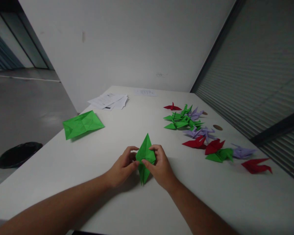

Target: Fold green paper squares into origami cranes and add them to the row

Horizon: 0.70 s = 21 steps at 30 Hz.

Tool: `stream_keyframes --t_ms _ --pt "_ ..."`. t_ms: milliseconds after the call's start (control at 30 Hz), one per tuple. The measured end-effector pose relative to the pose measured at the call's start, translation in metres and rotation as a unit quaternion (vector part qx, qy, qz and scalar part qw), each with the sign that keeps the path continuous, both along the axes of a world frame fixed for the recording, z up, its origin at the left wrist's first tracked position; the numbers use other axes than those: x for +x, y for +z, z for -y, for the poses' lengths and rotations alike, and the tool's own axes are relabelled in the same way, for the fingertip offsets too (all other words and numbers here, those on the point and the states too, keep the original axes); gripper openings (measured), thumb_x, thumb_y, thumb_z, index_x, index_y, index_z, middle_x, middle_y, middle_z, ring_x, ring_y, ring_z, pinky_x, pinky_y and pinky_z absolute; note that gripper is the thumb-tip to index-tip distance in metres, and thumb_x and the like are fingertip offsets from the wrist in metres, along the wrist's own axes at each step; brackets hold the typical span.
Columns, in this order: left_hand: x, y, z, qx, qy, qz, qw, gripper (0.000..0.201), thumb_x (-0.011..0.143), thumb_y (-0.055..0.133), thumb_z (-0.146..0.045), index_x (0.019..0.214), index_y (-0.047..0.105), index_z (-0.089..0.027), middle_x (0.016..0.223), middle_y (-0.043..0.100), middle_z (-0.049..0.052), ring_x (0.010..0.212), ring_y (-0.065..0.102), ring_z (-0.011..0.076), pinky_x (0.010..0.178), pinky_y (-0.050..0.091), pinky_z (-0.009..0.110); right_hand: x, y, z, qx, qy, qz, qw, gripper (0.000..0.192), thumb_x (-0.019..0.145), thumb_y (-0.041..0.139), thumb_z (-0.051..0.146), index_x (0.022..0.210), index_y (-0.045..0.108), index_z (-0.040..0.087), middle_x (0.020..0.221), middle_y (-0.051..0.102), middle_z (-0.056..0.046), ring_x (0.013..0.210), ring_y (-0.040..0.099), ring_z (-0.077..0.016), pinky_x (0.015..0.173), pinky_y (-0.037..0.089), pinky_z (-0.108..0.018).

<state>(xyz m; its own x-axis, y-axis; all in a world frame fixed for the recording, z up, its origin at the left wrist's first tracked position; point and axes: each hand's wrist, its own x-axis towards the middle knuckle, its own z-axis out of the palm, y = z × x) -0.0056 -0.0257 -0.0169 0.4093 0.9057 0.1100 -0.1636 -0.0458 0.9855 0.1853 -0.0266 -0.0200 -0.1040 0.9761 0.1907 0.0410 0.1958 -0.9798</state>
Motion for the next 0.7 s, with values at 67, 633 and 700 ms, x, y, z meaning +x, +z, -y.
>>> stream_keyframes --t_ms 67,633,700 --pt "0.000 -0.001 -0.002 -0.011 0.013 -0.010 1.000 0.046 0.092 0.070 -0.040 0.131 0.050 -0.026 0.106 0.071 0.007 0.094 0.066 0.0214 0.080 0.052 0.035 -0.001 0.000 0.001 0.002 0.000 -0.002 1.000 0.045 0.080 0.074 0.022 0.115 0.045 0.027 0.098 0.063 -0.001 0.083 0.063 -0.0183 0.071 0.053 -0.030" --pt "0.001 0.005 -0.008 0.006 0.103 -0.066 0.992 0.025 0.075 0.081 -0.024 0.096 0.068 -0.018 0.096 0.069 0.006 0.088 0.065 0.0201 0.078 0.055 0.034 -0.005 -0.011 0.002 0.053 -0.037 0.042 0.997 0.060 0.079 0.072 0.018 0.130 0.044 0.028 0.105 0.069 -0.005 0.092 0.070 -0.0228 0.079 0.058 -0.037" --pt "0.000 0.003 -0.009 0.000 0.092 -0.055 0.994 0.025 0.077 0.081 -0.025 0.098 0.069 -0.017 0.096 0.070 0.007 0.087 0.066 0.0205 0.079 0.055 0.035 -0.005 -0.011 0.002 0.057 -0.048 0.052 0.996 0.060 0.078 0.073 0.019 0.130 0.045 0.028 0.106 0.070 -0.006 0.093 0.071 -0.0237 0.080 0.059 -0.038"
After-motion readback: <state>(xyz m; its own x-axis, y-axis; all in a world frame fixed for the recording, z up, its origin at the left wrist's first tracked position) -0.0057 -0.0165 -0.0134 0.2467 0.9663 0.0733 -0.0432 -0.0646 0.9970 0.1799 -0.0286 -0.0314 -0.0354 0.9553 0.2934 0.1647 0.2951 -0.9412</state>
